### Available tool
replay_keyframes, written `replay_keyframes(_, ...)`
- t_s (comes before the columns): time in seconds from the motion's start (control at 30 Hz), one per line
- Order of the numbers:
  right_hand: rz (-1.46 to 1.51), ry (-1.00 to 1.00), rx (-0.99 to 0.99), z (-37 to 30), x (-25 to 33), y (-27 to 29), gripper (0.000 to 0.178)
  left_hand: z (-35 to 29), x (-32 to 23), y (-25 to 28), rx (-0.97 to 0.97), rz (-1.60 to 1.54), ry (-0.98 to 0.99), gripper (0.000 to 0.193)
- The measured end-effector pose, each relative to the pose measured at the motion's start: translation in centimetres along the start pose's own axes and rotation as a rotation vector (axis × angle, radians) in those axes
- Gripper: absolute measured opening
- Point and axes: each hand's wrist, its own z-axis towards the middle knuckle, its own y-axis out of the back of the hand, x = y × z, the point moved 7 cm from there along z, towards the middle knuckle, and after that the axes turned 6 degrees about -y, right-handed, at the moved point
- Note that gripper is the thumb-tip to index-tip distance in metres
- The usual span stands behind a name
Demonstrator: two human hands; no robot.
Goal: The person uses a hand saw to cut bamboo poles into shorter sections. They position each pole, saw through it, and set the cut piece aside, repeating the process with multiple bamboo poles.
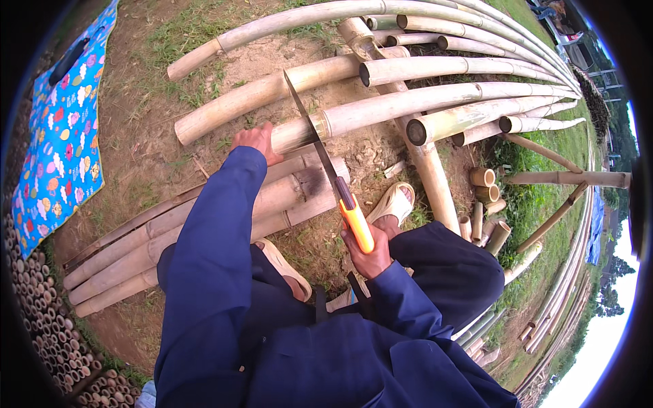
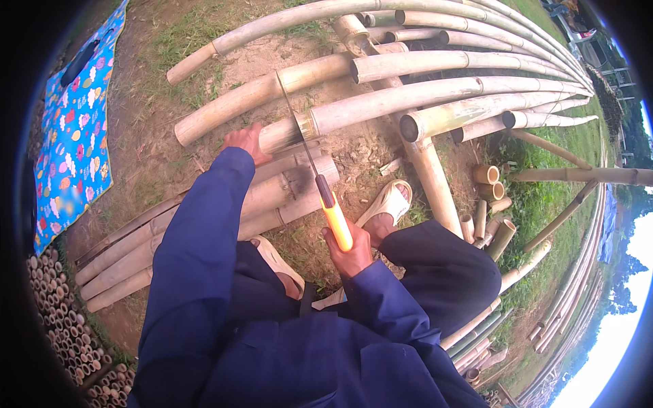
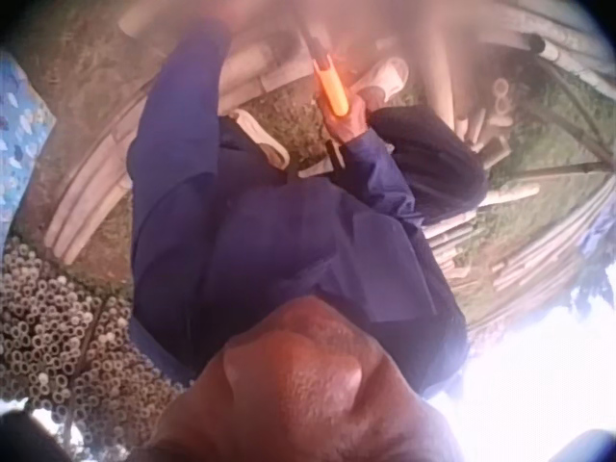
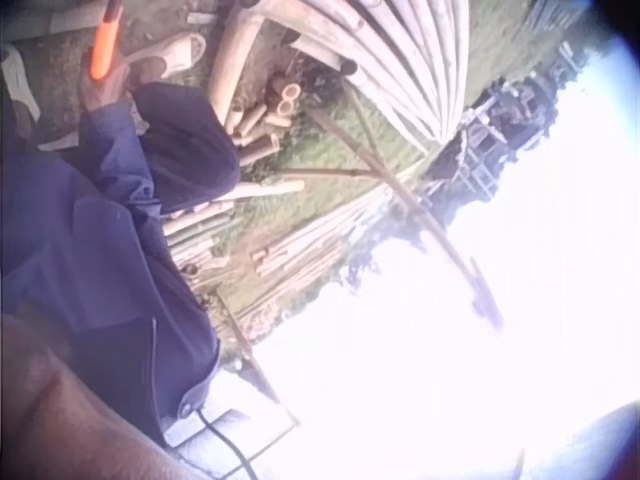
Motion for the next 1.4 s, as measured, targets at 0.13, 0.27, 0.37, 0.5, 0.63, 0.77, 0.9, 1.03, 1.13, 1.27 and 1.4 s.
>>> replay_keyframes(0.13,0.043,-0.038,0.046,-7.5,0.3,2.5,0.028,-0.7,0.9,-0.1,-0.003,-0.014,0.023,0.076)
replay_keyframes(0.27,0.008,0.031,-0.063,-6.9,0.9,3.1,0.021,-0.4,0.5,-0.7,-0.027,-0.014,0.006,0.077)
replay_keyframes(0.37,0.003,-0.001,-0.030,-0.3,0.9,0.0,0.014,0.3,0.1,-0.5,0.033,0.000,0.009,0.078)
replay_keyframes(0.5,0.076,0.014,-0.011,-4.7,2.0,2.5,0.015,-0.6,0.3,-0.2,0.020,-0.015,0.017,0.076)
replay_keyframes(0.63,0.027,-0.019,-0.077,-9.2,2.3,5.0,0.013,-0.8,0.2,-0.8,0.018,0.005,0.035,0.073)
replay_keyframes(0.77,0.033,-0.006,-0.018,-1.8,1.1,2.0,0.014,0.0,-0.2,-0.1,0.014,-0.025,0.012,0.072)
replay_keyframes(0.9,-0.002,0.036,0.008,-6.3,2.1,3.1,0.015,-0.7,0.4,0.0,0.001,-0.031,0.028,0.074)
replay_keyframes(1.03,0.014,-0.005,-0.070,-10.3,3.5,5.4,0.018,-1.1,0.0,-0.7,0.037,0.015,0.064,0.075)
replay_keyframes(1.13,-0.011,-0.068,-0.006,-4.5,3.1,3.3,0.013,-0.9,-0.7,-0.9,-0.005,-0.007,0.028,0.077)
replay_keyframes(1.27,0.019,0.005,-0.012,-4.9,2.1,1.9,0.011,-0.7,0.6,-0.4,-0.008,-0.009,0.010,0.078)
replay_keyframes(1.4,-0.045,0.075,-0.064,-11.4,2.7,5.7,0.017,-0.9,1.2,-1.4,-0.056,0.002,0.051,0.074)
